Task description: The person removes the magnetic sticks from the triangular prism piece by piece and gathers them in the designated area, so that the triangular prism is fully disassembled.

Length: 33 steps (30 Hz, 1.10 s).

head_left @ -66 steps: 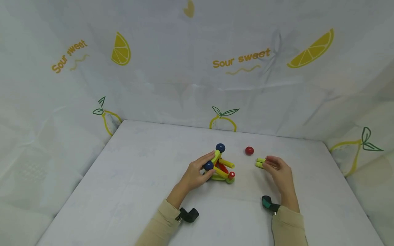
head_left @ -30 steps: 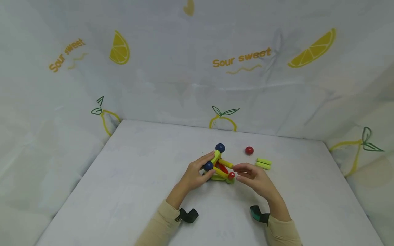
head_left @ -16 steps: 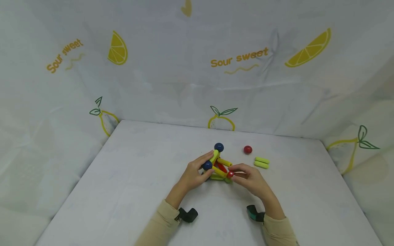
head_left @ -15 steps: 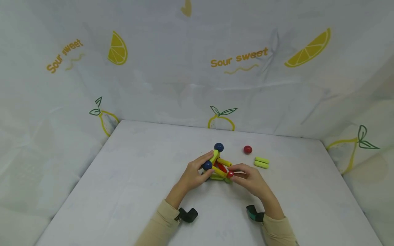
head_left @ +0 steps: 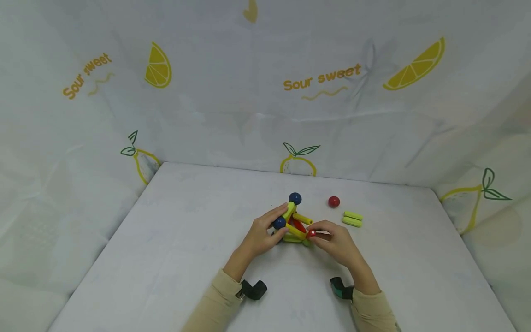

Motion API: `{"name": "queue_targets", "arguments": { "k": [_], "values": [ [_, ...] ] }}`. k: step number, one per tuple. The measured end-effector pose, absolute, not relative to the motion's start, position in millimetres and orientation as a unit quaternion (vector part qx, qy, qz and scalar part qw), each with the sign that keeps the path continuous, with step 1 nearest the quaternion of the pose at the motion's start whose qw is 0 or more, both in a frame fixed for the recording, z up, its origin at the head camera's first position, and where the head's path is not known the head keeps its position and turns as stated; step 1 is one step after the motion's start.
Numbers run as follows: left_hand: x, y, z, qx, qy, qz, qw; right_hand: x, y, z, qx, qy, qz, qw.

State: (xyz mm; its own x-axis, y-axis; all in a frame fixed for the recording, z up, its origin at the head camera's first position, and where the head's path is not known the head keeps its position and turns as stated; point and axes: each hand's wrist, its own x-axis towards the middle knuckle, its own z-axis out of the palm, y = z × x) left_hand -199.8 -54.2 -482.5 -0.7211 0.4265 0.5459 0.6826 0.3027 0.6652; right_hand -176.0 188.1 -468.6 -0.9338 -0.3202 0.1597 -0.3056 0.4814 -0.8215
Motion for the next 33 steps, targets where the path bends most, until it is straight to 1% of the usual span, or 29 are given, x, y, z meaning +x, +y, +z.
{"name": "queue_targets", "arguments": {
  "k": [3,10,15,18,21,25,30,33],
  "values": [
    [-200.1,-54.5,-481.9,-0.354,-0.795,-0.471,0.144,-177.7,191.3,-471.2,-0.18,0.847,-0.5,0.011],
    [-201.1,-53.0,-480.6,-0.36,-0.793,-0.468,0.149,-181.4,200.8,-475.2,-0.17,0.804,-0.57,0.022],
    [-200.5,-53.4,-480.7,-0.356,-0.793,-0.473,0.143,-182.2,215.3,-475.8,-0.108,0.809,-0.577,0.024],
    [-200.1,-54.4,-480.9,-0.353,-0.794,-0.477,0.135,-182.4,228.4,-478.3,-0.066,0.807,-0.587,0.003],
    [-200.3,-54.0,-481.2,-0.353,-0.793,-0.479,0.131,-182.4,243.2,-483.0,-0.027,0.805,-0.592,-0.034],
    [-200.6,-53.5,-483.0,-0.353,-0.793,-0.479,0.133,-181.3,258.2,-486.5,0.033,0.796,-0.601,-0.066],
    [-201.2,-53.6,-484.3,-0.35,-0.791,-0.485,0.13,-181.3,268.5,-490.6,0.08,0.792,-0.6,-0.075],
    [-201.1,-53.3,-484.5,-0.351,-0.788,-0.489,0.129,-182.2,273.2,-496.3,0.098,0.795,-0.595,-0.066]
  ]
}}
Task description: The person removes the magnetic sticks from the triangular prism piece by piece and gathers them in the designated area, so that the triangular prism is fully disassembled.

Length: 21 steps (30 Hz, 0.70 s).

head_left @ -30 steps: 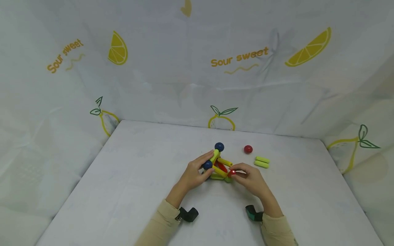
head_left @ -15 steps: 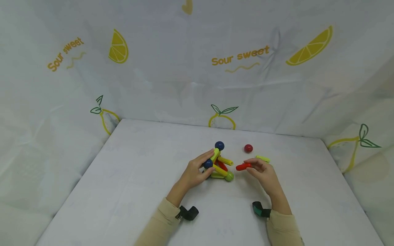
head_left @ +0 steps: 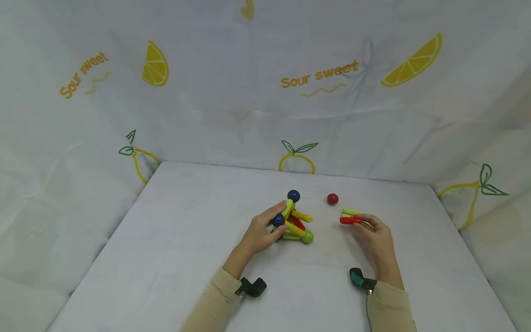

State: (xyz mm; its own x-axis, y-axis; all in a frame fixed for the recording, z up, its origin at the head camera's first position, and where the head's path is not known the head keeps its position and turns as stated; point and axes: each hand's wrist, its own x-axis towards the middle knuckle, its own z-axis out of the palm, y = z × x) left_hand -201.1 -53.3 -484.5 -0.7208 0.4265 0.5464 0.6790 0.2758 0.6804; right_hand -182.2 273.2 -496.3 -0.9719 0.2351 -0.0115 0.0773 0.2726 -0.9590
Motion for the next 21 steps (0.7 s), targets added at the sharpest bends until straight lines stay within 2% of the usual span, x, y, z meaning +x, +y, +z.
{"name": "queue_targets", "arguments": {
  "k": [7,14,21],
  "values": [
    [-201.1,-53.5,-486.3,-0.353,-0.788,-0.486,0.132,-187.2,276.8,-507.5,-0.123,-0.804,0.581,0.04],
    [-199.7,-54.8,-484.2,-0.34,-0.791,-0.497,0.107,-190.9,276.4,-514.6,-0.135,-0.843,0.519,0.049],
    [-200.5,-54.8,-483.7,-0.342,-0.793,-0.492,0.113,-192.6,276.5,-516.1,-0.152,-0.875,0.456,0.063]
  ]
}}
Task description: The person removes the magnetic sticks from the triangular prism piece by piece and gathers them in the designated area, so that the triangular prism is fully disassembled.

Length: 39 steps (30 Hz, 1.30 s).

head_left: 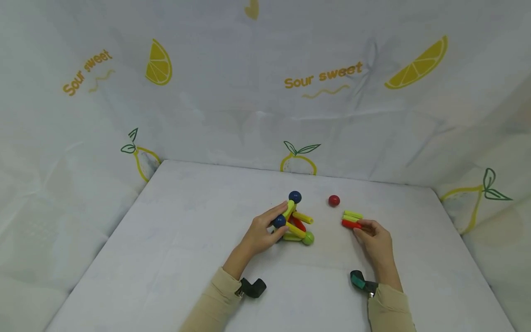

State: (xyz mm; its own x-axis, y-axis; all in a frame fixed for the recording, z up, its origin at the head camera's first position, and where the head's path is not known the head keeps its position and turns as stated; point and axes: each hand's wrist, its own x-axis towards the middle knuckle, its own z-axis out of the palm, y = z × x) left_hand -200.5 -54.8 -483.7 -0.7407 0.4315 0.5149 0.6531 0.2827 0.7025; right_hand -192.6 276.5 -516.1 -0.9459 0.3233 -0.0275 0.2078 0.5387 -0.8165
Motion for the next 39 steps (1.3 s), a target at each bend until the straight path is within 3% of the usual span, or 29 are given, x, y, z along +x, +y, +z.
{"name": "queue_targets", "arguments": {
  "k": [8,27,36,39],
  "values": [
    [-203.6,-53.8,-482.0,-0.346,-0.791,-0.491,0.114,-193.4,274.0,-509.0,-0.162,-0.881,0.436,0.086],
    [-197.0,-53.1,-489.6,-0.351,-0.788,-0.492,0.114,-184.8,277.8,-515.9,-0.187,-0.878,0.437,0.058],
    [-196.2,-53.0,-490.7,-0.345,-0.787,-0.497,0.123,-179.9,259.9,-491.4,-0.101,-0.883,0.448,0.1],
    [-200.2,-51.8,-488.2,-0.35,-0.787,-0.49,0.132,-183.9,254.8,-486.1,-0.051,-0.873,0.478,0.08]
  ]
}}
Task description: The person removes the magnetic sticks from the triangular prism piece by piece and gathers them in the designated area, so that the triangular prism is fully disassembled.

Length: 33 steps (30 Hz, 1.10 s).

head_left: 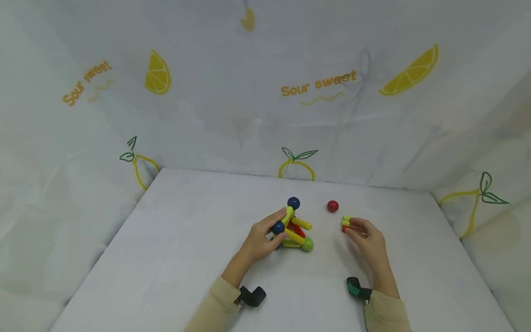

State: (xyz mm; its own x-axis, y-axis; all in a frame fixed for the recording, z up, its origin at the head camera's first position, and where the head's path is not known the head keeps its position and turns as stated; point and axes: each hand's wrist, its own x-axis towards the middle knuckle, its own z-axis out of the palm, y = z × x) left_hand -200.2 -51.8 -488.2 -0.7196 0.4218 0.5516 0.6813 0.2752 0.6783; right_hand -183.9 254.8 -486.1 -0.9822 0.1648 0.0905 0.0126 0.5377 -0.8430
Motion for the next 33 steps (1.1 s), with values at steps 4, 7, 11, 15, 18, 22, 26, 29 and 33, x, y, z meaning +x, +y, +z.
{"name": "queue_targets", "arguments": {
  "k": [4,7,11,15,18,22,26,29,33],
  "values": [
    [-199.5,-53.9,-487.2,-0.35,-0.789,-0.487,0.134,-185.1,244.1,-484.1,-0.004,-0.862,0.507,0.011],
    [-200.5,-54.2,-486.1,-0.35,-0.79,-0.487,0.129,-184.9,234.7,-481.7,0.018,-0.853,0.521,-0.02],
    [-200.7,-54.4,-486.6,-0.35,-0.79,-0.488,0.129,-185.0,221.0,-477.5,0.045,-0.843,0.534,-0.043],
    [-200.0,-54.4,-486.5,-0.349,-0.789,-0.489,0.131,-184.6,208.9,-473.0,0.072,-0.838,0.538,-0.053],
    [-200.0,-53.9,-486.6,-0.347,-0.789,-0.491,0.128,-183.6,201.5,-468.8,0.091,-0.839,0.534,-0.043],
    [-200.5,-53.1,-485.1,-0.343,-0.79,-0.492,0.127,-183.6,194.5,-464.3,0.119,-0.834,0.538,-0.023],
    [-200.4,-53.5,-483.1,-0.34,-0.79,-0.495,0.126,-186.0,187.0,-463.6,0.136,-0.822,0.553,-0.008],
    [-200.2,-53.9,-483.1,-0.34,-0.791,-0.494,0.122,-187.8,179.5,-465.2,0.126,-0.822,0.555,-0.006],
    [-199.8,-53.9,-484.7,-0.342,-0.793,-0.491,0.12,-188.8,168.9,-467.4,0.093,-0.85,0.518,0.009]
  ]
}}
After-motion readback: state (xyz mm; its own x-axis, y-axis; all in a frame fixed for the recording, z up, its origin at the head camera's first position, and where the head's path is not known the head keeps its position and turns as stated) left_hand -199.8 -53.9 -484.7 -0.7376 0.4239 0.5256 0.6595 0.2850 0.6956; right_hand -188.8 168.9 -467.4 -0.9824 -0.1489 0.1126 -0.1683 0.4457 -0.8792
